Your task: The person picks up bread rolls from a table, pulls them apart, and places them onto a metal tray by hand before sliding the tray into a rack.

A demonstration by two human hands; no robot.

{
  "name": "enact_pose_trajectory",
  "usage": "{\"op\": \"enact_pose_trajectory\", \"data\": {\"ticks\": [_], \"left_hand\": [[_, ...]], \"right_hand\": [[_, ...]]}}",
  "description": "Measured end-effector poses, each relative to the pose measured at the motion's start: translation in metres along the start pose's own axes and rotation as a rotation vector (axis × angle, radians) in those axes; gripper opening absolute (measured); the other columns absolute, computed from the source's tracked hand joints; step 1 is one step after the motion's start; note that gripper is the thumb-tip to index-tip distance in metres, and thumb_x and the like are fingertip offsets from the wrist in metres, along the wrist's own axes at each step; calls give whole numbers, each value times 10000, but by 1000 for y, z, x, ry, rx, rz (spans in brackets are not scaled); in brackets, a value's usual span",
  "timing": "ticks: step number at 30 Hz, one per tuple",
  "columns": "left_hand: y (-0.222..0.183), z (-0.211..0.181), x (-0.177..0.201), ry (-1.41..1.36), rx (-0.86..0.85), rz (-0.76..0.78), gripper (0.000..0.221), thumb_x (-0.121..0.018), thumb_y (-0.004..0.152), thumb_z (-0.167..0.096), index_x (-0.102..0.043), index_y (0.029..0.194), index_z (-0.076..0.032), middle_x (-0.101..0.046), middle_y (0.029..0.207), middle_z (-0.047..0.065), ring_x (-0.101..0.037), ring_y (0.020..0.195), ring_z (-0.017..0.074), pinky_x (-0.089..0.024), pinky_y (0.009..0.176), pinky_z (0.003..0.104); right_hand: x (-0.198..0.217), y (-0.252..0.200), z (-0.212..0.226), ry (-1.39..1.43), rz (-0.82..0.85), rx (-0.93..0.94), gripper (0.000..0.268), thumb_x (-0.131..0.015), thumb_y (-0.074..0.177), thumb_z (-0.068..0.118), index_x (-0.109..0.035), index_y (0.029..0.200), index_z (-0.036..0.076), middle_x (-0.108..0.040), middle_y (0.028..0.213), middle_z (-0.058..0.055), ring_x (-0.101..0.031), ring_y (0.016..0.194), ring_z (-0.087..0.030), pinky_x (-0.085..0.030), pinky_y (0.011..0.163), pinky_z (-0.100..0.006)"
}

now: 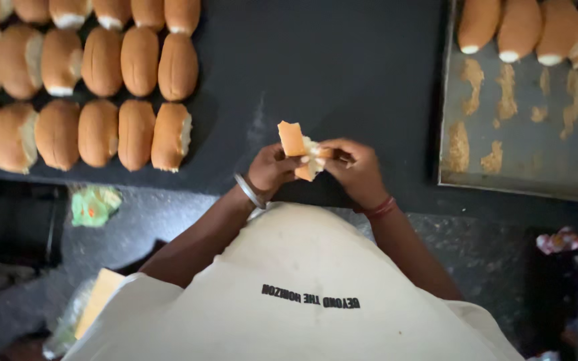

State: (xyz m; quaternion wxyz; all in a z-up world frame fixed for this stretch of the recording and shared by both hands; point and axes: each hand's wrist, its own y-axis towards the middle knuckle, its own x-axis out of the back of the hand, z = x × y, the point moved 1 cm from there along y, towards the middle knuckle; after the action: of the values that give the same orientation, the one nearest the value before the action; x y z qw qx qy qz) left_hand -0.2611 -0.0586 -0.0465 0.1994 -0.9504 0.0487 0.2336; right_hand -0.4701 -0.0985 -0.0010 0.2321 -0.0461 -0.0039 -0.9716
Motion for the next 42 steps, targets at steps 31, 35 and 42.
{"op": "enact_pose_trajectory", "data": {"ticks": [31,35,42], "left_hand": [[150,59,-117,715,-18,-103,570,-716,931,-297,-521,1419,-77,-711,1162,154,-752,924,184,-646,811,310],[132,56,-130,1120,-475,-320,468,-799,904,-282,-669,1299,-66,-674,1047,157,-706,829,230,-593,774,350],[107,55,-157,937,-296,-489,525,-754,943,-252,-549,1373,-31,-692,1240,160,-724,1102,240,-602,914,347]], "right_hand": [[167,-102,175,449,22,578,233,-679,1019,24,-635,1248,12,-642,1179,-108,-636,1079,-194,-522,977,-326],[196,-97,182,408,247,654,211,-691,1023,5,-634,1226,21,-637,1136,-88,-625,1025,-170,-516,926,-305],[272,7,105,216,49,609,188,-712,1029,-28,-633,1186,37,-630,1061,-53,-606,931,-128,-506,838,-268]]}}
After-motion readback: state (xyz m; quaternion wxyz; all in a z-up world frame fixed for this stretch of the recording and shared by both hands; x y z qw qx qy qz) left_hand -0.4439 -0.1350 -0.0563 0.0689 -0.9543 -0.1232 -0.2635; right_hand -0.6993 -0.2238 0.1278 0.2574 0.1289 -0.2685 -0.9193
